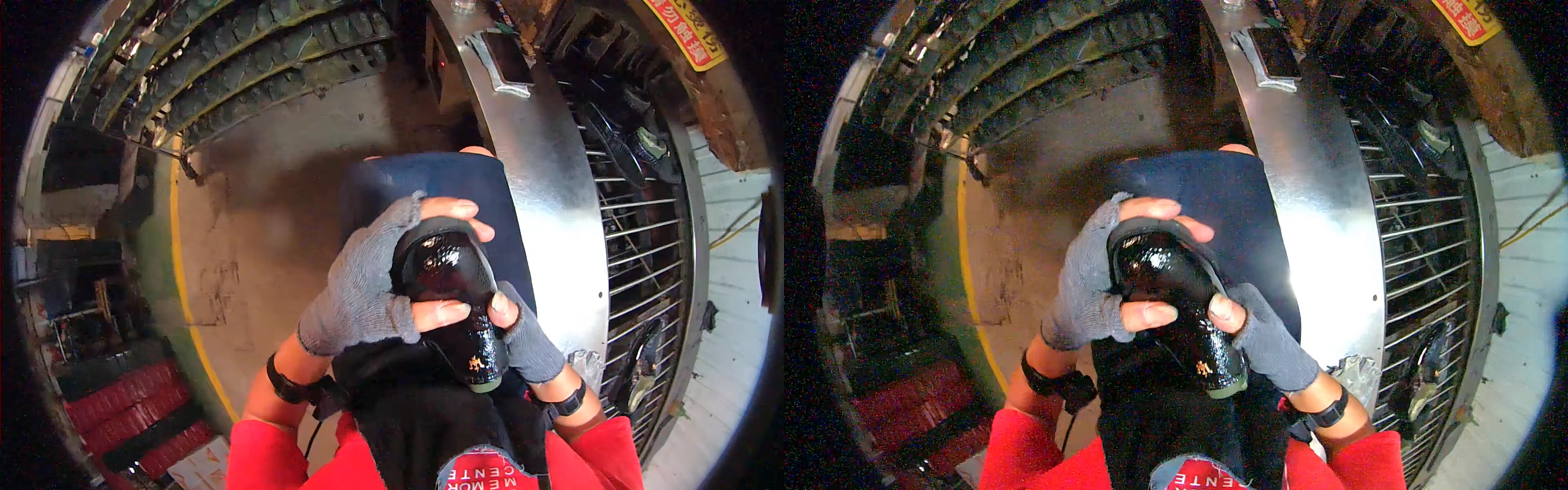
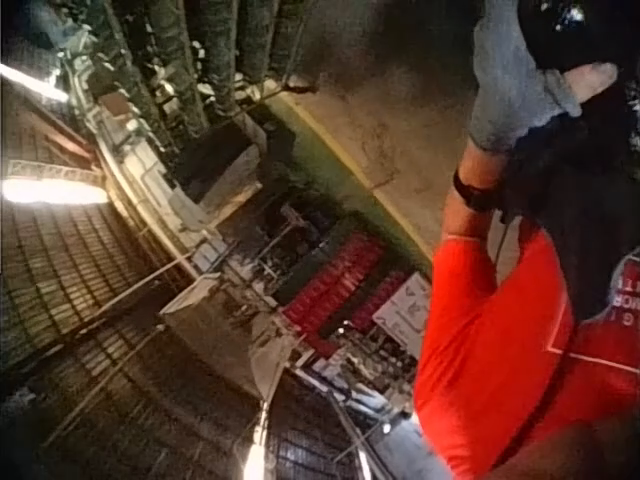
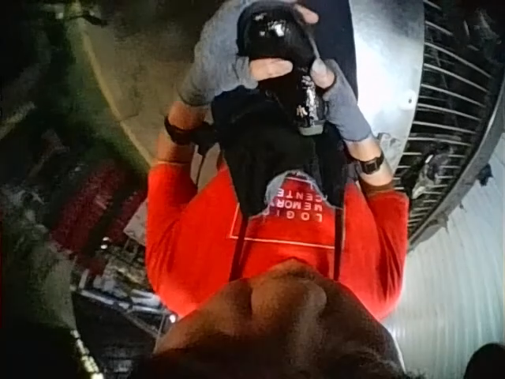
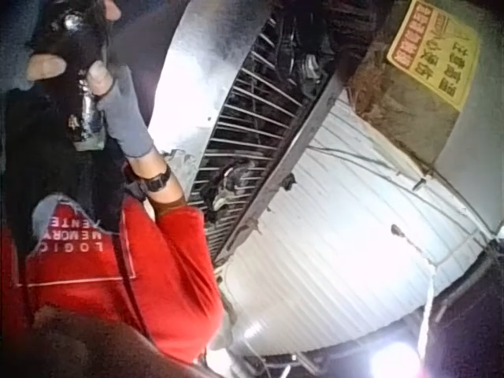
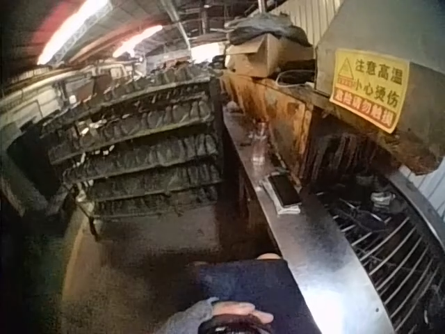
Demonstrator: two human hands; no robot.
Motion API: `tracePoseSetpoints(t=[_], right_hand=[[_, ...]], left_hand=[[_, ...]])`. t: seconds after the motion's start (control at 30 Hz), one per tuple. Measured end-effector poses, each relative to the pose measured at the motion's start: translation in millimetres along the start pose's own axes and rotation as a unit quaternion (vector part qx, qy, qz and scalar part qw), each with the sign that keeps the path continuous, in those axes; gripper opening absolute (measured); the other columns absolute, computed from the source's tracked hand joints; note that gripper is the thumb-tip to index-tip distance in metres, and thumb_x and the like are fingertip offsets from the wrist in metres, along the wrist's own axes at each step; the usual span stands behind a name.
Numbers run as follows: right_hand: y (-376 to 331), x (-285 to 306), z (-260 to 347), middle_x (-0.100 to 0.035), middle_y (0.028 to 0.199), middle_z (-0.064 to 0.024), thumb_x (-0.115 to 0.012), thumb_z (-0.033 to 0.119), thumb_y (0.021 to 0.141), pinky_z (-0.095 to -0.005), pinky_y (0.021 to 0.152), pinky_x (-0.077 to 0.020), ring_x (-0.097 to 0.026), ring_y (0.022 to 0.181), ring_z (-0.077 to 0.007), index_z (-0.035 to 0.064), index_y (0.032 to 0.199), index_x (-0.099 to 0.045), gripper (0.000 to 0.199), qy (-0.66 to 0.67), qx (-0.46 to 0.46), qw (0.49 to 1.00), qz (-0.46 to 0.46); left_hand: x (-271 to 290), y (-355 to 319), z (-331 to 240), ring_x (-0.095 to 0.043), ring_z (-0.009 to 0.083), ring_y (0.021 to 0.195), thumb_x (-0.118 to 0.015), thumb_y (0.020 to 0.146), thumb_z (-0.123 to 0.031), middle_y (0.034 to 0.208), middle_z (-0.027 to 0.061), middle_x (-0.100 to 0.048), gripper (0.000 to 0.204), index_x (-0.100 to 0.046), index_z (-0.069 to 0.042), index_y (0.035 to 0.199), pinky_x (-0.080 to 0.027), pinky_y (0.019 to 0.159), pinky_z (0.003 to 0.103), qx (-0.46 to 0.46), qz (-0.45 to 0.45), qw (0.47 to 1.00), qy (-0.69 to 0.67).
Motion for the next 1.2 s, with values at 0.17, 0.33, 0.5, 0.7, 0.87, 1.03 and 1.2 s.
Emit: tracePoseSetpoints(t=[0.17,0.33,0.5,0.7,0.87,1.03,1.2], right_hand=[[5,-10,7,-0.067,0.083,0.0,-0.068,0.054,0.096,-0.0266,0.064,-0.0464,-0.06,0.077,-0.0084,-0.0027,0.098,-0.072,0.056,-0.085,0.028,0.995,0.041],[-1,-12,12,-0.059,0.073,0.0038,-0.071,0.046,0.095,-0.0278,0.061,-0.0419,-0.053,0.071,-0.0074,-0.0006,0.089,-0.069,0.047,-0.126,0.04,0.989,0.062],[4,-15,21,-0.062,0.078,0.0016,-0.07,0.047,0.098,-0.0286,0.063,-0.0463,-0.056,0.073,-0.0084,-0.0026,0.103,-0.071,0.049,-0.151,0.045,0.98,0.119],[-16,19,13,-0.072,0.122,-0.0154,-0.068,0.05,0.1,-0.0323,0.086,-0.0585,-0.07,0.104,-0.0181,-0.0036,0.145,-0.056,0.071,-0.131,0.06,0.988,0.063],[-41,33,14,-0.076,0.114,-0.0156,-0.058,0.059,0.102,-0.0315,0.069,-0.0638,-0.077,0.09,-0.0227,-0.0023,0.139,-0.059,0.072,0.029,0.014,0.998,-0.056],[-30,58,117,-0.072,0.118,-0.0088,-0.077,0.043,0.088,-0.0311,0.101,-0.0511,-0.068,0.11,-0.0172,-0.0002,0.129,-0.067,0.061,-0.174,0.114,0.976,-0.059],[8,43,111,-0.07,0.121,-0.0068,-0.096,0.024,0.069,-0.0322,0.103,-0.0493,-0.064,0.114,-0.0167,0.0022,0.127,-0.066,0.069,-0.416,0.158,0.895,0.026]], left_hand=[[8,-18,6,-0.067,0.0276,0.124,-0.092,0.071,-0.024,0.138,0.0149,-0.068,0.091,-0.05,-0.002,0.149,-0.046,0.113,0.04,0.061,-0.028,0.994,-0.083],[7,-22,-5,-0.065,0.0257,0.129,-0.089,0.077,-0.032,0.142,0.01,-0.068,0.082,-0.055,-0.002,0.146,-0.039,0.118,0.038,0.025,0.02,0.999,-0.007],[1,-42,5,-0.062,0.029,0.132,-0.094,0.077,-0.037,0.146,0.0192,-0.063,0.098,-0.041,-0.004,0.153,-0.04,0.119,0.04,0.034,-0.041,0.985,-0.162],[33,-54,-6,-0.059,0.0466,0.132,-0.097,0.075,-0.032,0.146,0.0298,-0.056,0.098,-0.038,-0.017,0.153,-0.049,0.11,0.057,-0.163,-0.08,0.965,-0.191],[22,-38,3,-0.056,0.0467,0.134,-0.095,0.077,-0.037,0.149,0.0265,-0.054,0.093,-0.043,-0.016,0.15,-0.047,0.113,0.057,-0.207,-0.089,0.952,-0.207],[-15,-22,20,-0.032,0.0333,0.155,-0.077,0.09,-0.057,0.171,0.0216,-0.027,0.113,-0.019,0.004,0.166,-0.017,0.129,0.044,-0.021,0.077,0.941,-0.33],[-35,27,68,-0.041,0.0266,0.148,-0.064,0.102,-0.042,0.158,0.0184,-0.046,0.078,-0.036,0.002,0.16,-0.028,0.122,0.037,0.02,-0.075,0.991,-0.105]])
Point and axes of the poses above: each hand's wrist, its own y-axis towards the middle knuckle, its own x-axis out of the back of the hand, z = x × y, the point moved 6 cm from there along y, towards the middle knuckle
